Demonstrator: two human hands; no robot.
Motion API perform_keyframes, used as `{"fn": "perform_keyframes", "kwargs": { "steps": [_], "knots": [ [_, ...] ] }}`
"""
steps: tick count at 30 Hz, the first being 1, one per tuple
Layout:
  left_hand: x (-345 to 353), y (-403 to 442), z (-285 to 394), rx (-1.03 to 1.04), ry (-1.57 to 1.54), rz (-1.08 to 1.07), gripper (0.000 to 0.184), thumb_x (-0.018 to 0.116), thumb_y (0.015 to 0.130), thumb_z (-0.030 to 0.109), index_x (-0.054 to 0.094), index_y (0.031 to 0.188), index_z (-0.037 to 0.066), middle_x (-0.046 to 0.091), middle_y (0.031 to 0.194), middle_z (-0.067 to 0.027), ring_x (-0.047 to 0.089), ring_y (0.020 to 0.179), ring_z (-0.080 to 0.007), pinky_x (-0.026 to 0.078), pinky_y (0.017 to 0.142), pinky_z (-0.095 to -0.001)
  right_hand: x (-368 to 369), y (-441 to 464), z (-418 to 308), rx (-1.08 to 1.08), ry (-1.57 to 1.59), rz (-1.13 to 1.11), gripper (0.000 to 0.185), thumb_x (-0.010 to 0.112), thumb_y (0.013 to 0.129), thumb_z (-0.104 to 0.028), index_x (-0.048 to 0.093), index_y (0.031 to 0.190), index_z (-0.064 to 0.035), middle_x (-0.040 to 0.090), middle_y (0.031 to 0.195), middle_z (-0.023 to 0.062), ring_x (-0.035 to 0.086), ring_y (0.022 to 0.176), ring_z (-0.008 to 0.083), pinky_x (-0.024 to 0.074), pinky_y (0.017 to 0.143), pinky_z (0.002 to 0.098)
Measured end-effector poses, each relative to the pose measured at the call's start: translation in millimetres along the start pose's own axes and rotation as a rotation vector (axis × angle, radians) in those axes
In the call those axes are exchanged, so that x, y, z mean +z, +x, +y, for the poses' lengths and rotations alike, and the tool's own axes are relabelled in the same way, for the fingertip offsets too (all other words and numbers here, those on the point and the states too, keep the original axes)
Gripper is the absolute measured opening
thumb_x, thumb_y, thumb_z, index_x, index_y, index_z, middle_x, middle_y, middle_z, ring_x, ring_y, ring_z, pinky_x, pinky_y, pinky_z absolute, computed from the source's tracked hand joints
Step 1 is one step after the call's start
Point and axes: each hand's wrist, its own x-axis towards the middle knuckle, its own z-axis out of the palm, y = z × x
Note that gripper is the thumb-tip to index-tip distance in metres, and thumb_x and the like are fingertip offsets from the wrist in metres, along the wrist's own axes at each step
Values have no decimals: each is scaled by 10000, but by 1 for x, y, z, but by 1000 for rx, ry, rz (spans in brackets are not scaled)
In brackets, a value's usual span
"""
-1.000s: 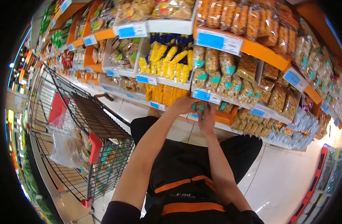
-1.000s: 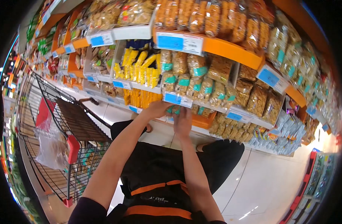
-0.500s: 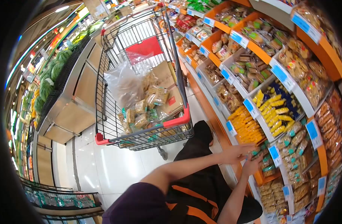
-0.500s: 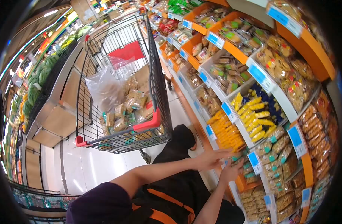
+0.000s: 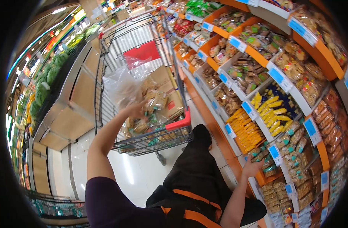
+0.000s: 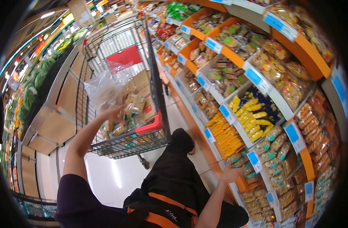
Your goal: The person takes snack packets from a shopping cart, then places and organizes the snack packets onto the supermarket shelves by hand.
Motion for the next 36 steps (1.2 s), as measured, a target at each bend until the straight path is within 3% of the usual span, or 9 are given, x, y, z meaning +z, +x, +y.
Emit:
{"fn": "perform_keyframes", "kwargs": {
  "steps": [6,9,12,18,22,26,29,31,36],
  "knots": [
    [-69,-35,85,-127,-28,77,851,848,659,358,390,1318,76,634,1109,-151,602,1069,-310,453,931,-392,21,1,23,-104,183,9,883,748,799,-432,315,1394,57,402,1371,251,396,1257,398,369,1010,503],
    [-95,-64,143,8,-856,215,747,824,669,178,409,1284,97,575,1204,-103,564,1124,-271,443,971,-393,25,0,32,-120,290,-4,935,773,776,-433,280,1416,37,356,1378,258,325,1268,423,286,1055,522],
    [-97,-93,214,292,-1124,345,742,788,628,16,405,1254,117,484,1305,-73,489,1215,-242,399,1034,-383,27,-4,37,-85,410,19,987,796,740,-449,261,1425,20,370,1338,262,338,1243,431,298,1045,502],
    [-18,-94,332,414,-1531,14,847,761,542,-96,374,1262,128,462,1318,-86,437,1276,-242,333,1083,-361,22,-7,39,-58,559,34,1102,863,620,-345,209,1445,-17,317,1377,244,313,1279,399,249,1085,494],
    [64,-61,404,265,-1988,-439,816,774,676,-34,355,1357,127,482,1326,-71,504,1224,-234,444,1008,-372,31,-10,63,-78,707,-6,1116,869,607,-332,208,1451,-22,310,1384,213,284,1307,378,231,1102,466],
    [151,-42,456,22,-2169,-738,685,677,866,108,326,1453,130,449,1416,-119,497,1262,-259,471,1011,-361,-30,-24,73,13,795,-121,896,779,792,-325,226,1442,-52,337,1357,131,440,1194,295,378,993,389],
    [197,-50,493,149,-1769,-452,605,654,832,-47,355,1329,123,464,1307,-79,526,1201,-216,469,987,-331,-99,-38,70,531,1272,-592,576,536,971,-436,346,1409,-115,433,1320,73,553,1082,209,448,898,324],
    [219,-57,507,298,-1467,-319,642,680,774,-119,314,1262,80,299,1416,-93,487,1206,-214,464,980,-345,-124,-56,67,536,1348,-631,506,520,983,-408,391,1346,-80,497,1250,62,550,1060,159,462,861,308],
    [227,-42,524,880,-669,30,660,734,691,-45,392,1247,53,408,1384,-185,418,1283,-375,378,1036,-432,-110,-53,77,489,1291,-337,421,612,953,-230,451,1297,-48,543,1208,53,525,1072,127,464,851,298]
  ]
}}
